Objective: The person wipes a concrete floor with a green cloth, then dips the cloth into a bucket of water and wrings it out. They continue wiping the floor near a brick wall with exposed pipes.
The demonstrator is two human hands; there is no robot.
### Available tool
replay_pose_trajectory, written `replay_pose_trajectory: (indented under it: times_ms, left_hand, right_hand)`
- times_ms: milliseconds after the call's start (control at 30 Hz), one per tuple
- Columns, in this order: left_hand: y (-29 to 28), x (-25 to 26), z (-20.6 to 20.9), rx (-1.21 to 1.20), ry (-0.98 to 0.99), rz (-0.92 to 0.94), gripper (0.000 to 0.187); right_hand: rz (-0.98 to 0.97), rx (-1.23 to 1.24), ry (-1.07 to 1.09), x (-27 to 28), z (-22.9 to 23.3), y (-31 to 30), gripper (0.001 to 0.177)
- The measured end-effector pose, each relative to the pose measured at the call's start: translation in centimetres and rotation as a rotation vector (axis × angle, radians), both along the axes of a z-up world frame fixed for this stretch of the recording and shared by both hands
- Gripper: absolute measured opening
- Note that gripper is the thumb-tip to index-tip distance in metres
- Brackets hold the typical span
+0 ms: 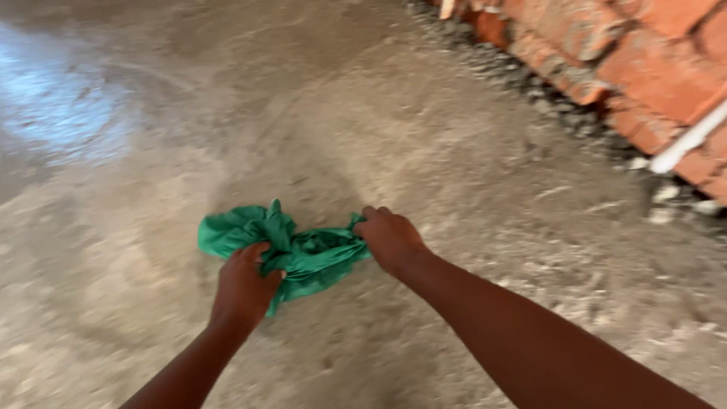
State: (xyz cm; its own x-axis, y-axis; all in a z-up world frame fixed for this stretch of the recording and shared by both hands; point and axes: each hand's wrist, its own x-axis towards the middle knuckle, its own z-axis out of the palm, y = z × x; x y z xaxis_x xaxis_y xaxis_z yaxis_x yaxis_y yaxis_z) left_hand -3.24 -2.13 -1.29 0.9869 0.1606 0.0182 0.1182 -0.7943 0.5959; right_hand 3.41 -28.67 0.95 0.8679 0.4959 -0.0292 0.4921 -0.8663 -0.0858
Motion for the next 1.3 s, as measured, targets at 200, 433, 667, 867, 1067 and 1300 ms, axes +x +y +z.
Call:
replay_pose_trajectory:
  times_ms: [200,433,667,867,1067,1300]
  left_hand:
    - [-13.8,4.3,-1.1,-0.025,-0.119,-0.238,0.049]
    - [-25.1,5.7,0.6,0.052,0.050,-0.348,0.053]
    - [-25.7,5.5,0.0,0.279,0.039,-0.443,0.053]
    - [-25.4,5.2,-0.3,0.253,0.014,-0.454,0.056]
    - [-24.6,6.3,-1.6,0.162,-0.016,-0.400,0.060]
    - [-27.8,7.1,-2.2,-0.042,-0.074,-0.206,0.099]
  right_hand:
    - [-0.178,-0.180,0.065,2.4,1.5,-13.9,0.028]
    - [-0.033,-0.160,0.341,4.0,1.1,-22.9,0.071]
    - [-0.004,0.059,0.392,1.1,1.9,-22.2,0.105]
    - [-0.178,-0.044,0.301,-1.4,3.0,-19.2,0.087]
    - [-0.290,0.131,0.116,-1.9,-0.1,-18.4,0.059]
    - [-0.354,0.408,0.168,-1.6,-1.4,-21.4,0.042]
